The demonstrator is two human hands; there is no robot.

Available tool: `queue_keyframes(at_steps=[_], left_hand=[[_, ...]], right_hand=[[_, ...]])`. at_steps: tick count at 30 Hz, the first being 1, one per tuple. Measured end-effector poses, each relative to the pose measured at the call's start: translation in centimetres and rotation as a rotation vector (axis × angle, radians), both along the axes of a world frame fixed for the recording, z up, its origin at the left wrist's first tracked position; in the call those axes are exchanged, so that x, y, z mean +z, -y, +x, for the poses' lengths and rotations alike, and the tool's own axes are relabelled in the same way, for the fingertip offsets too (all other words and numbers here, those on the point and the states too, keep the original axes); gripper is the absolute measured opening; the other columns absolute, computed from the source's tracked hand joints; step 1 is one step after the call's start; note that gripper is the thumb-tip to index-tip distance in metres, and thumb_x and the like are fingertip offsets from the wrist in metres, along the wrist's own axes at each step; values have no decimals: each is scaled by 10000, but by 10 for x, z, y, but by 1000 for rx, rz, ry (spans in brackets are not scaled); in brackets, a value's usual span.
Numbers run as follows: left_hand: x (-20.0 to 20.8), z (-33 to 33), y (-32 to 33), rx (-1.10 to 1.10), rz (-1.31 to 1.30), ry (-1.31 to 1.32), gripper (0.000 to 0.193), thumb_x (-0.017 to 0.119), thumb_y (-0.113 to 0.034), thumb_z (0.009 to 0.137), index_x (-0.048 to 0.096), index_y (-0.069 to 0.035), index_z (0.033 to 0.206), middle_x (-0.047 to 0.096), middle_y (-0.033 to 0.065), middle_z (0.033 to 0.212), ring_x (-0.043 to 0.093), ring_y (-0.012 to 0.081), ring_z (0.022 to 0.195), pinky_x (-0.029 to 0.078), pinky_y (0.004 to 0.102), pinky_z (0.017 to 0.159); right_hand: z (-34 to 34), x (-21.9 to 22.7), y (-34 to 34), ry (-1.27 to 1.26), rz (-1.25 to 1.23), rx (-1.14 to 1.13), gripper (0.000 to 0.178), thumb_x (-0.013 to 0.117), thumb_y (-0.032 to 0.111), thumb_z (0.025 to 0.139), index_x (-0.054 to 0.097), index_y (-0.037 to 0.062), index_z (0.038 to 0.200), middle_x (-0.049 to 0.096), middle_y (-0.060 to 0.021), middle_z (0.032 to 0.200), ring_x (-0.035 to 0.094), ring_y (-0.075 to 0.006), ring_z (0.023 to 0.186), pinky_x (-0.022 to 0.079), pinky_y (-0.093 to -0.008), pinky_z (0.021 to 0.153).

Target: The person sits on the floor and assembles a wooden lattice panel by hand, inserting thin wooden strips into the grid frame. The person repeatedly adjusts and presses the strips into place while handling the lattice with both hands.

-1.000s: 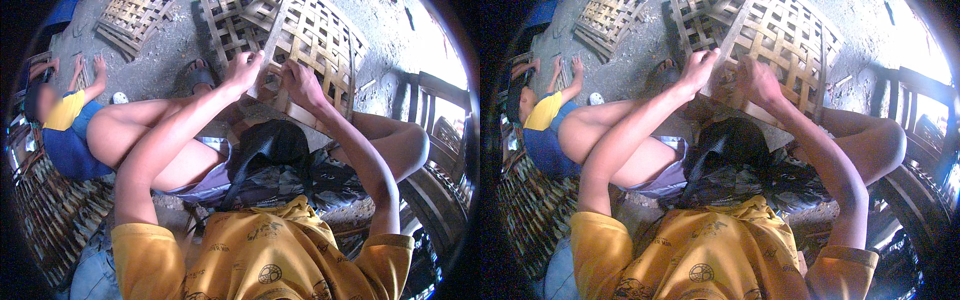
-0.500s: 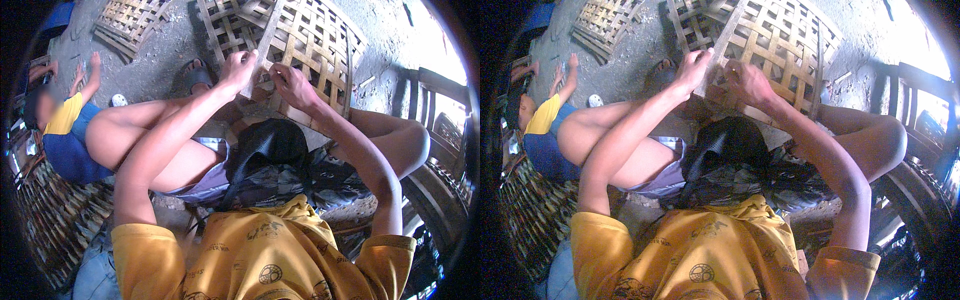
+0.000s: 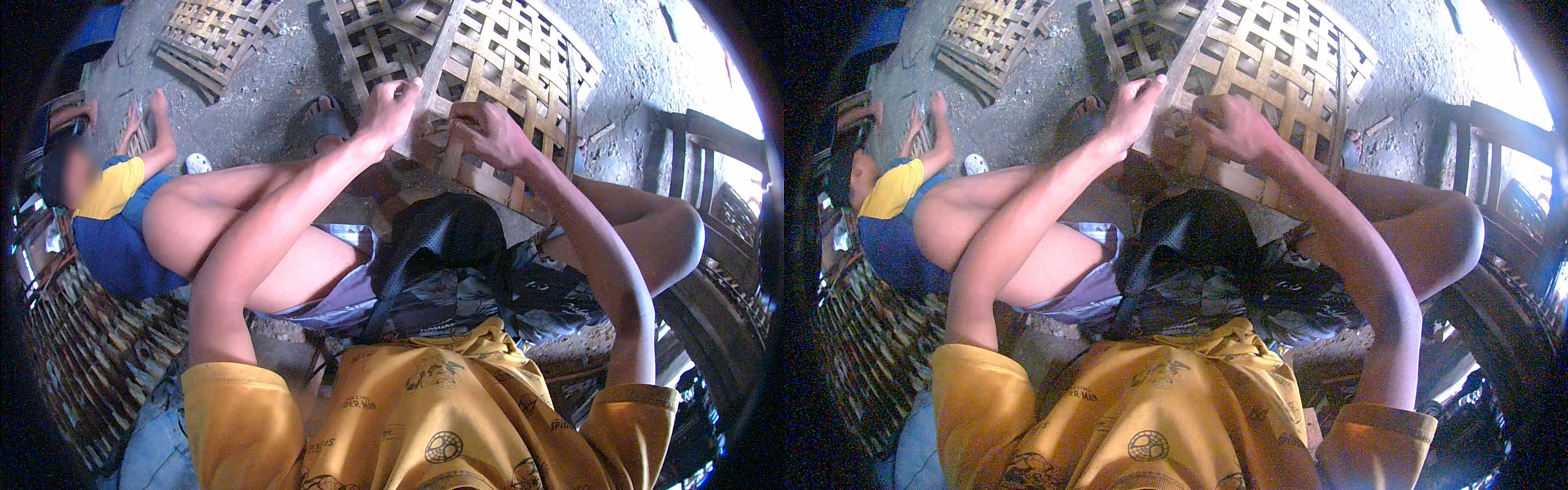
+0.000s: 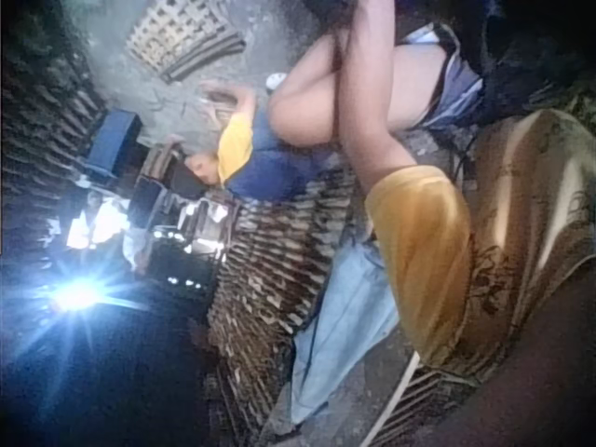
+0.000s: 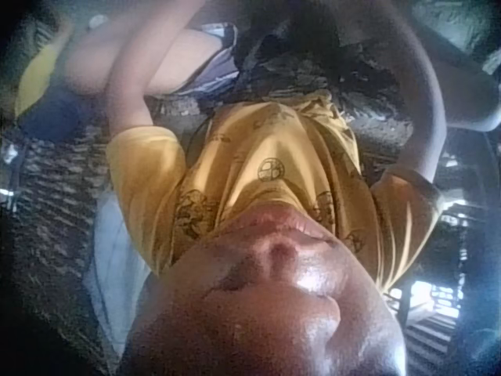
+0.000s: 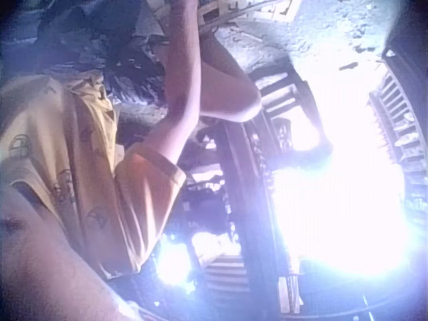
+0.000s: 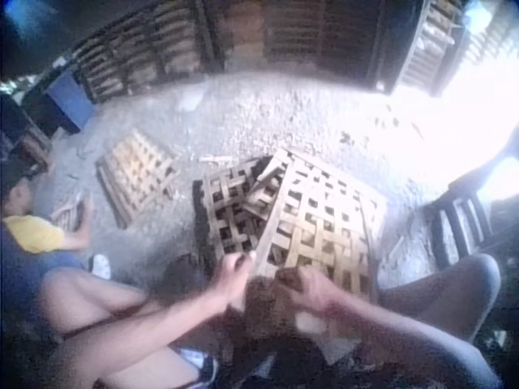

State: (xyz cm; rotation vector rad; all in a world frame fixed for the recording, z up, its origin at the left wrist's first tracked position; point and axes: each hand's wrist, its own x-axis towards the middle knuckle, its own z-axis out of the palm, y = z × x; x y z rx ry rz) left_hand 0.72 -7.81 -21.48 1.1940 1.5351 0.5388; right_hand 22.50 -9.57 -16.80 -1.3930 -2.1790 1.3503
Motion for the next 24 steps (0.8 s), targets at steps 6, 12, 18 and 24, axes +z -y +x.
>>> queue_keyframes(at_steps=[6, 12, 18, 24], left_hand=[[-3, 1, 0, -6, 25, -13, 541, 574, -487, 1001, 728, 28, 1067, 742, 197, 979, 708, 289, 934, 516, 420, 826], [2, 0, -2, 5, -27, 11, 537, 578, -482, 998, 731, 29, 1067, 745, 204, 996, 709, 298, 947, 519, 422, 830], [-5, 2, 4, 3, 16, -27, 541, 564, -477, 1000, 730, 33, 1064, 746, 209, 997, 714, 317, 952, 520, 428, 847], [-2, 1, 1, -32, 20, -35, 553, 546, -485, 1006, 727, 32, 1084, 743, 215, 1005, 711, 346, 964, 523, 431, 858]], right_hand=[[-5, -14, 6, -50, 63, -102, 233, 567, 218, 988, 612, -7, 1027, 634, -205, 802, 638, -366, 749, 485, -453, 718], [-31, -1, 36, -5, 89, -194, 219, 538, 203, 1028, 599, -5, 1002, 633, -263, 819, 640, -460, 790, 481, -508, 708], [-32, 16, 38, -95, -5, -200, 269, 601, 248, 957, 652, -14, 991, 662, -242, 822, 654, -418, 747, 498, -467, 711], [-13, -1, 16, -26, -60, -273, 339, 634, 297, 903, 687, -38, 917, 680, -119, 776, 609, -172, 705, 501, -359, 706]])
